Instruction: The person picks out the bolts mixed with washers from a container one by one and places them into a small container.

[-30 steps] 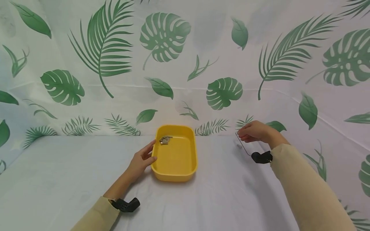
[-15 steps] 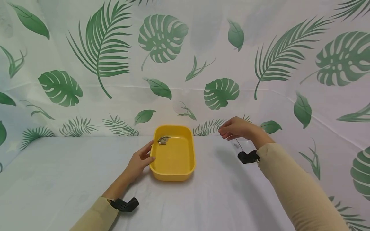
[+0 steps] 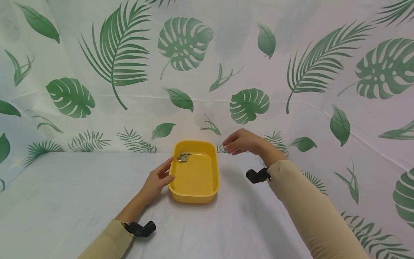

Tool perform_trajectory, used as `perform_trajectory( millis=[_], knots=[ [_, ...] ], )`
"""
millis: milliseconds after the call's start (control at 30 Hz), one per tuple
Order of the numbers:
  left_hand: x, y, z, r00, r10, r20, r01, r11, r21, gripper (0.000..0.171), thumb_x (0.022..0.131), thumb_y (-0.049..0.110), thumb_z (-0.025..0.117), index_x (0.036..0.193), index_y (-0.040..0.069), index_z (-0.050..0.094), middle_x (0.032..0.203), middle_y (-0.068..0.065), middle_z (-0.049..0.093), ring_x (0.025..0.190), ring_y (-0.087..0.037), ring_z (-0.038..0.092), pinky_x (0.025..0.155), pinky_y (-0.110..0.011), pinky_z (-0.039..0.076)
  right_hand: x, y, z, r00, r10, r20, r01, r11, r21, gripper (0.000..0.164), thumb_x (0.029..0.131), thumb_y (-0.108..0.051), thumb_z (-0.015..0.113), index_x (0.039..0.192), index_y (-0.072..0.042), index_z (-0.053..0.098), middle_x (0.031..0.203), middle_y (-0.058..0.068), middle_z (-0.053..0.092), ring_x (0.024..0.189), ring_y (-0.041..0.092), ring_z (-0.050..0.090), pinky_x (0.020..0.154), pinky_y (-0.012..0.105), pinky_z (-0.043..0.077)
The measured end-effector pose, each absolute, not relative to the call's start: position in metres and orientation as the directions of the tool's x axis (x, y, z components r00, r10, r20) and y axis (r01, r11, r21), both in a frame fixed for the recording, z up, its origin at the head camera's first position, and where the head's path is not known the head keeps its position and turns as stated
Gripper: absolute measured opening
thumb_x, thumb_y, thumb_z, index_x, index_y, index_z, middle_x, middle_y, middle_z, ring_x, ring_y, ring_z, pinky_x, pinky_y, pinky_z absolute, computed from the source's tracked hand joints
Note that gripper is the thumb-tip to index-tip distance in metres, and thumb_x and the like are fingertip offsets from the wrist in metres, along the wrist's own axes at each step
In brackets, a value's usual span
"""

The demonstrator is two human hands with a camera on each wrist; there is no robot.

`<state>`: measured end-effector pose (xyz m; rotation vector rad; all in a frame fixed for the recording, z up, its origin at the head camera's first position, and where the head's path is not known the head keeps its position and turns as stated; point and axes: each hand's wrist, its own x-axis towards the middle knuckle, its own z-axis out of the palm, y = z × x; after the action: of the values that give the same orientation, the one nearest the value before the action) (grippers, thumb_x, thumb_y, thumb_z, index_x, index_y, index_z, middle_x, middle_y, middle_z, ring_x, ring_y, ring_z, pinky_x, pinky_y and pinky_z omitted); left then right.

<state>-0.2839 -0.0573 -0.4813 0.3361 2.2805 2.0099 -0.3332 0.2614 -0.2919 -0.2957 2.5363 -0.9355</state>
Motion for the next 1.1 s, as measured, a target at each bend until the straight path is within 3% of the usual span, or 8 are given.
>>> perform_trajectory(
  millis=[167,400,600,833,1100],
  knots=[
    [-0.284,-0.057,-0.481,-0.969,0.228,0.094,0.120,0.104,0.987,0.069,0.096,0.013,0.063,0.158,0.028,0.037,0.162,-0.008,0.040,0.139,-0.035,0.053,0.109,-0.044,0.051,-0.337,0.240,-0.297,-0.888,-0.351,-0.298,-0.054,0.722,-0.690,0.042,0.097,-0.018,0.067,0.133,0.002,0.061,0.130,0.021,0.066,0.105,0.021,0.069,0.100,0.039,0.058],
    [-0.284,-0.058,-0.481,-0.967,0.231,0.109,0.135,0.103,0.985,0.069,0.095,0.013,0.064,0.158,0.026,0.037,0.162,-0.007,0.040,0.139,-0.035,0.053,0.108,-0.044,0.051,-0.344,0.209,-0.308,-0.887,-0.365,-0.284,-0.056,0.695,-0.717,0.036,0.096,-0.016,0.068,0.130,-0.003,0.066,0.130,0.015,0.068,0.110,0.023,0.069,0.102,0.039,0.056],
    [-0.285,-0.057,-0.480,-0.967,0.235,0.102,0.132,0.113,0.985,0.069,0.096,0.014,0.063,0.158,0.027,0.037,0.162,-0.008,0.040,0.138,-0.034,0.054,0.108,-0.042,0.052,-0.348,0.190,-0.320,-0.890,-0.364,-0.274,-0.056,0.684,-0.727,0.032,0.097,-0.014,0.067,0.128,-0.005,0.068,0.133,0.014,0.066,0.114,0.025,0.066,0.109,0.044,0.052],
    [-0.284,-0.057,-0.478,-0.970,0.230,0.078,0.106,0.113,0.988,0.069,0.096,0.015,0.064,0.158,0.029,0.037,0.162,-0.009,0.040,0.138,-0.033,0.055,0.108,-0.045,0.052,-0.356,0.174,-0.336,-0.882,-0.385,-0.270,-0.050,0.648,-0.760,0.031,0.097,-0.013,0.067,0.126,-0.003,0.069,0.135,0.020,0.065,0.118,0.032,0.065,0.106,0.041,0.054],
    [-0.283,-0.058,-0.477,-0.971,0.229,0.070,0.099,0.114,0.989,0.069,0.096,0.015,0.064,0.157,0.030,0.037,0.162,-0.008,0.041,0.138,-0.033,0.054,0.109,-0.045,0.051,-0.364,0.161,-0.353,-0.883,-0.377,-0.279,-0.032,0.642,-0.766,0.029,0.097,-0.012,0.066,0.123,-0.002,0.070,0.130,0.016,0.068,0.116,0.030,0.067,0.104,0.042,0.056]
  ],
)
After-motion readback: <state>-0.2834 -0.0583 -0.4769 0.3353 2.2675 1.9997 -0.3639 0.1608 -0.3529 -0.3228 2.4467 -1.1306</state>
